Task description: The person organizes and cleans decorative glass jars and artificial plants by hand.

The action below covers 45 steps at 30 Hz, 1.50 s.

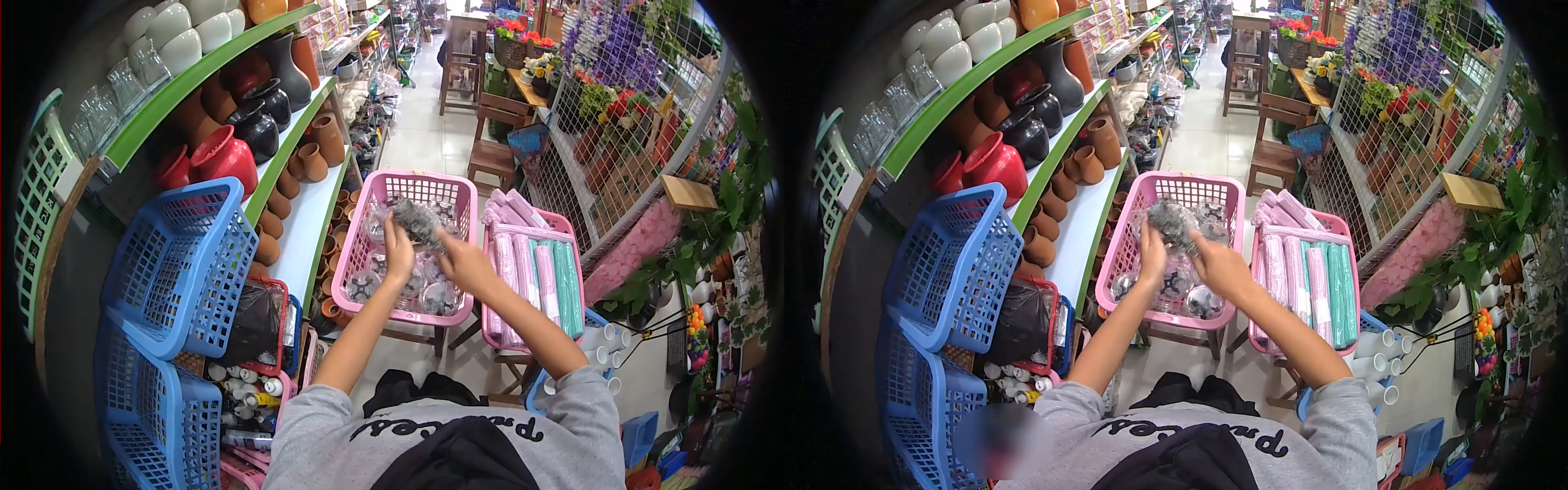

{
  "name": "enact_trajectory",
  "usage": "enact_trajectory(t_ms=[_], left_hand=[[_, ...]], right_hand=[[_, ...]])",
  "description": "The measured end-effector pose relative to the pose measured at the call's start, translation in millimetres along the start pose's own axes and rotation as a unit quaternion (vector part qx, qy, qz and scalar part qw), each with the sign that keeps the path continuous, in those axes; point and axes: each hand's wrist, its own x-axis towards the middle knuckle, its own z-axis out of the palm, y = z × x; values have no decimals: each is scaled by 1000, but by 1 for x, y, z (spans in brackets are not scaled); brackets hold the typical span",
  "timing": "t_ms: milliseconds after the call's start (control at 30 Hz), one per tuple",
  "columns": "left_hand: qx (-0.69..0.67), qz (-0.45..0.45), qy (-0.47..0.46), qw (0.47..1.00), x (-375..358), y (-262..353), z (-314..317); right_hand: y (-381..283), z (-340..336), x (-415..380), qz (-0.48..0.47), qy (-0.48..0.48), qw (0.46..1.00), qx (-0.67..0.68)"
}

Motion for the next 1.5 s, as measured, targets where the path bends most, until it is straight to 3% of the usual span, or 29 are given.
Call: enact_trajectory(t_ms=[67,133,200,267,300,333,400,467,533,600,633,733,767,833,900,933,967,1000,1067,1100,1233,1300,1333,1400,1500], left_hand=[[-138,-81,-14,987,-6,21,-2],[-230,-70,-1,971,0,5,0],[-367,-240,16,898,-7,21,-9],[-403,-275,24,873,0,8,-10],[-450,-295,-25,842,2,16,-10],[-496,-313,-72,807,3,24,-11],[-458,-318,-99,824,-1,28,-9],[-368,-358,-135,848,0,10,-6],[-361,-352,-161,848,-1,20,-4],[-297,-317,-194,879,-5,34,-3],[-329,-311,-243,858,-1,25,-3],[-435,-285,-217,826,-3,34,-2],[-500,-275,-163,805,-1,38,3],[-515,-291,-172,788,8,38,-10],[-545,-305,-174,761,12,36,-21],[-545,-303,-173,762,10,35,-22],[-516,-330,-176,770,4,34,-22],[-486,-358,-180,777,-1,32,-20],[-487,-327,-214,781,-5,23,-13],[-476,-332,-203,789,-6,22,-11],[-464,-330,-206,795,3,13,-22],[-438,-328,-211,810,-1,16,-28],[-439,-328,-210,810,-4,21,-23],[-394,-374,-135,829,-12,28,-12],[-405,-345,-182,827,-4,21,-10]], right_hand=[[1,-2,-1,-13,20,1000,-3],[11,-8,6,14,53,998,-28],[15,-8,9,29,56,997,32],[20,-6,10,60,64,985,150],[15,-3,11,-12,127,984,127],[11,-3,11,-13,127,984,126],[-2,-9,11,43,112,970,210],[-11,-13,12,46,117,966,228],[-8,-10,14,52,122,962,240],[-5,-5,12,26,104,968,228],[-5,-3,11,-1,83,973,216],[-14,-6,9,13,73,972,225],[-17,-12,6,13,74,972,224],[-20,-27,-2,36,-72,989,127],[-12,-37,-5,27,-104,992,64],[-6,-41,-6,19,-135,991,2],[5,-39,-3,7,-98,995,-33],[7,-38,2,7,-98,995,-33],[8,-34,9,39,-54,997,-26],[3,-29,8,-1,-43,999,-10],[8,-37,-1,-52,-127,990,38],[24,-54,3,-67,-202,975,-60],[16,-66,8,-7,-220,967,-127],[13,-64,14,5,-142,984,-111],[8,-43,9,-14,-112,994,-1]])
